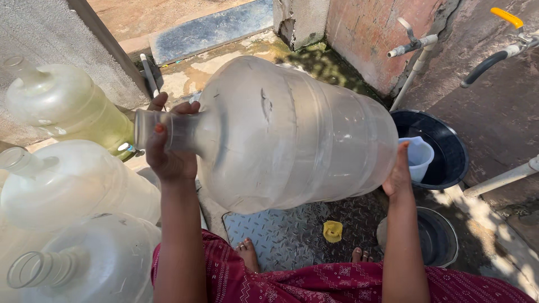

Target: The person cleans a large plastic water bottle by placing dark cleaning pellets inside, shaking the bottle with water, and rinsing it thoroughly.

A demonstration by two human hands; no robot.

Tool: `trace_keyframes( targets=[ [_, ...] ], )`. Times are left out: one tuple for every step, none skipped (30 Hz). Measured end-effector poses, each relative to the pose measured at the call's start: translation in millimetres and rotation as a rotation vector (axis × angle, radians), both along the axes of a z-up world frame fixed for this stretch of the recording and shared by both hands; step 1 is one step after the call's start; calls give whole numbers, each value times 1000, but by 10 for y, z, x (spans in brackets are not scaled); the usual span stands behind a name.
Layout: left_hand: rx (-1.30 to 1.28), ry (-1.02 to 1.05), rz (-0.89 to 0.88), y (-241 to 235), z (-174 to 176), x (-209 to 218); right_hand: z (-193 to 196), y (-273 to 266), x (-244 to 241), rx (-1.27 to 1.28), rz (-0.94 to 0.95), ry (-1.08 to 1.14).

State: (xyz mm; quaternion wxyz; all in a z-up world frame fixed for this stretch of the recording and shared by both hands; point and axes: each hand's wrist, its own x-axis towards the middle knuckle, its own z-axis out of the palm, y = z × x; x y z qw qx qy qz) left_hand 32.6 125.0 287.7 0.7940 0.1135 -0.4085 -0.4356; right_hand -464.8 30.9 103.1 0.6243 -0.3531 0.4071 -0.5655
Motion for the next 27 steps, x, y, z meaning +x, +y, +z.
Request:
trace_keyframes(
  targets=[
    [71, 3, 91, -157, -188, -106, -311, 34, 184, 43, -36, -5],
    [142, 6, 181, -303, -364, -218, -645, 82, 369, 164, -109, -7],
    [214, 36, 209, -430, -526, -339, -979, 157, 538, 295, -91, -86],
    [287, 66, 237, -476, -659, -450, -1277, 311, 645, 413, -125, -99],
    [391, 47, 291, -517, -706, -529, -1472, 352, 794, 519, -156, -120],
    [496, 29, 345, -542, -680, -594, -1542, 336, 875, 521, -99, -129],
    [594, 8, 397, -507, -597, -629, -1501, 310, 905, 518, -43, -142],
    [482, -25, 362, -410, -469, -610, -1374, 366, 854, 514, 14, -154],
    [375, -49, 328, -279, -320, -562, -1134, 339, 748, 366, -52, -200],
    [207, -113, 269, -105, -137, -445, -815, 244, 650, 217, -116, -246],
    [-40, -21, 89, 103, 57, -333, -447, 161, 491, 97, -264, -179],
    [-200, -18, 5, 286, 229, -270, -99, 144, 324, -59, -296, -179],
    [-351, -22, -44, 468, 361, -230, 220, 181, 123, -338, -230, -145],
    [-468, -24, -77, 600, 457, -200, 449, 232, -11, -496, -286, -67],
    [-534, -9, -107, 685, 499, -191, 538, 232, -3, -503, -310, -77],
    [-543, 18, -107, 716, 505, -200, 569, 229, -10, -510, -334, -87],
    [-522, 27, -97, 639, 470, -268, 523, 210, 40, -532, -357, -97],
    [-501, 36, -86, 568, 422, -303, 399, 171, 114, -554, -380, -106],
    [-399, 22, -36, 381, 327, -379, 205, 148, 175, -565, -400, -118],
    [-296, 7, 8, 210, 215, -451, -64, 99, 337, -394, -351, -223],
    [-188, -13, 47, 74, 95, -494, -370, 106, 530, -173, -411, -178],
    [20, -78, 127, -40, -44, -590, -662, 247, 625, 33, -274, -181],
    [170, -102, 209, -153, -150, -683, -898, 322, 753, 235, -218, -203],
    [291, -112, 243, -179, -248, -779, -1066, 402, 851, 367, -165, -168],
    [411, -120, 274, -207, -294, -847, -1155, 449, 928, 496, -112, -131],
    [346, -150, 243, -206, -271, -821, -1133, 431, 915, 457, -160, -129],
    [281, -178, 212, -111, -236, -799, -1048, 483, 852, 417, -207, -125]
  ],
)
